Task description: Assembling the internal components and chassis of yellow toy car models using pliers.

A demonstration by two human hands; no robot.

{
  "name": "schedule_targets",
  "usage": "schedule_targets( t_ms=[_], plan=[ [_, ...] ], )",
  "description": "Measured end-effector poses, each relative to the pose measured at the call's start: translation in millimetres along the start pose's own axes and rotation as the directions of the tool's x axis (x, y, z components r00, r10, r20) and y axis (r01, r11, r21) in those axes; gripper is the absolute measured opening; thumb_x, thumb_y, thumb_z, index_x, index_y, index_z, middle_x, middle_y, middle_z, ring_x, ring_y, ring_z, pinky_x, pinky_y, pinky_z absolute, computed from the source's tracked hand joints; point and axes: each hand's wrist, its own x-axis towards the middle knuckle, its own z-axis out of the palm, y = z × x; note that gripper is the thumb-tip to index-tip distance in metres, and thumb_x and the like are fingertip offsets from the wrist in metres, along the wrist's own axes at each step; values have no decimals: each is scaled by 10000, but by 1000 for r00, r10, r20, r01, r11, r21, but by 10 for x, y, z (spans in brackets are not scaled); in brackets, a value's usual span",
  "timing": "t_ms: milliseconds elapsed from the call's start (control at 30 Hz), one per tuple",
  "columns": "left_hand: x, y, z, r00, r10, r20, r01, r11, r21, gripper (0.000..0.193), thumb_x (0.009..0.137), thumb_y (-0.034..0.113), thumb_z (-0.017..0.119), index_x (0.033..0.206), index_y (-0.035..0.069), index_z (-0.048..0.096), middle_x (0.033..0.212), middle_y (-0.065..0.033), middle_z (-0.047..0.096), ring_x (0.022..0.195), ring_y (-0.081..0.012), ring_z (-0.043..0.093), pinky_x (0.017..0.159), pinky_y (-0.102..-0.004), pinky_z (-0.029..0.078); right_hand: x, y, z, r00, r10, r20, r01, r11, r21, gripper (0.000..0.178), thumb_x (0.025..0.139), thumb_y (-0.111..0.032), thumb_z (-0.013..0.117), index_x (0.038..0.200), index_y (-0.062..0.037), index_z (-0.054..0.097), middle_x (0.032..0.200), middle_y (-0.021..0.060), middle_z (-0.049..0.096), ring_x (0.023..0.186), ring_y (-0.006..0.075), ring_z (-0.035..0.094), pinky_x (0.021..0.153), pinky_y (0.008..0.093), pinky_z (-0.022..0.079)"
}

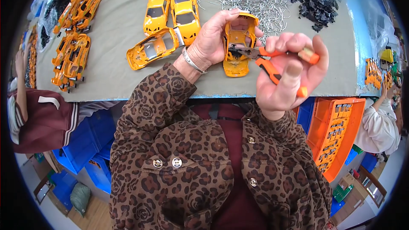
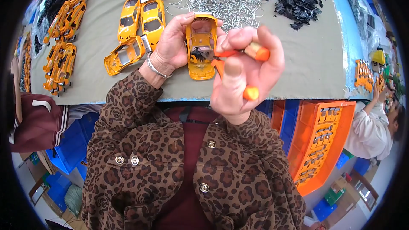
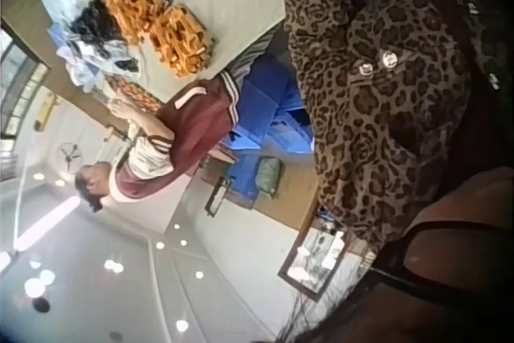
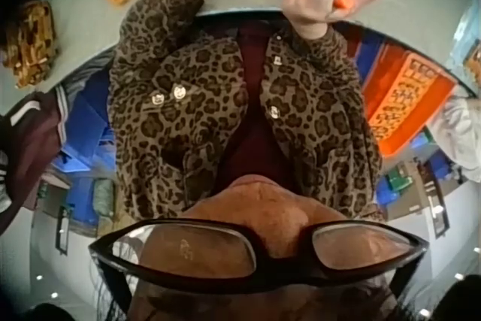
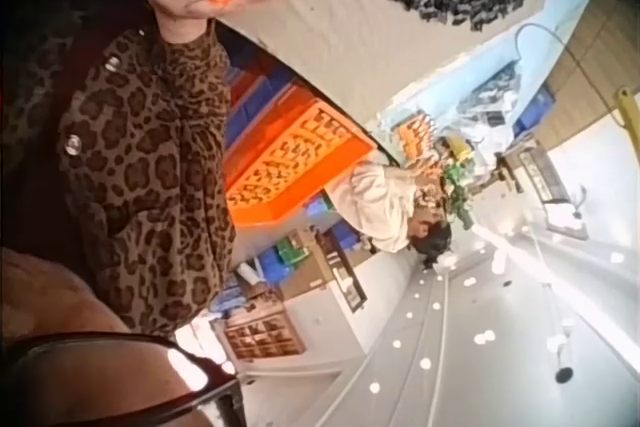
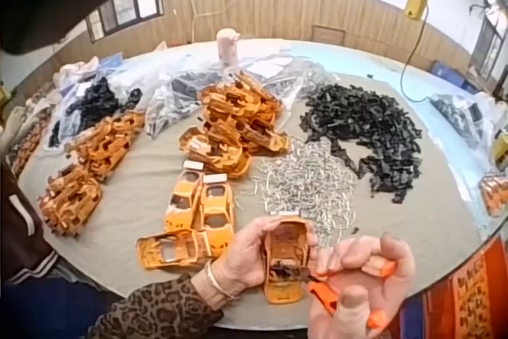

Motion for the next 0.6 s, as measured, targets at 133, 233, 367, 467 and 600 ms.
schedule_targets(
  t_ms=[133,233,367,467,600],
  plan=[
    [-27,-9,53,999,-4,-40,4,1000,1,553,920,398,358,1171,-69,515,1056,-178,612,961,-266,607,879,-383,480,-113,-47,41,997,-67,31,68,998,-16,488,916,-242,543,1325,-68,342,1005,91,465,842,192,439,711,374,420],
    [-41,-9,66,999,-10,-51,10,1000,-1,553,921,399,360,1173,-69,513,1033,-169,615,929,-263,610,868,-376,482,-136,-64,33,991,-104,83,107,994,-36,496,915,-256,546,1328,-73,342,1013,90,460,846,191,437,713,372,416],
    [-3,-5,26,999,-39,-22,39,999,1,560,921,408,358,1175,-67,510,1016,-165,614,903,-258,609,849,-377,487,35,-4,-85,996,-2,84,-3,998,60,490,914,-254,550,1327,-85,347,1012,87,454,847,193,440,712,374,418],
    [-9,17,67,997,-22,-78,25,999,41,570,918,416,358,1177,-70,506,1020,-169,613,909,-258,608,843,-387,489,137,33,-160,987,118,111,-128,987,93,479,913,-256,551,1321,-97,356,995,83,453,849,197,445,702,378,422],
    [26,61,10,999,-25,-37,28,997,71,578,917,423,356,1172,-72,509,1023,-174,613,917,-260,611,837,-397,497,48,36,-176,991,7,137,-39,972,230,475,906,-193,573,1292,-69,325,950,90,472,835,193,474,771,372,442]
  ],
)
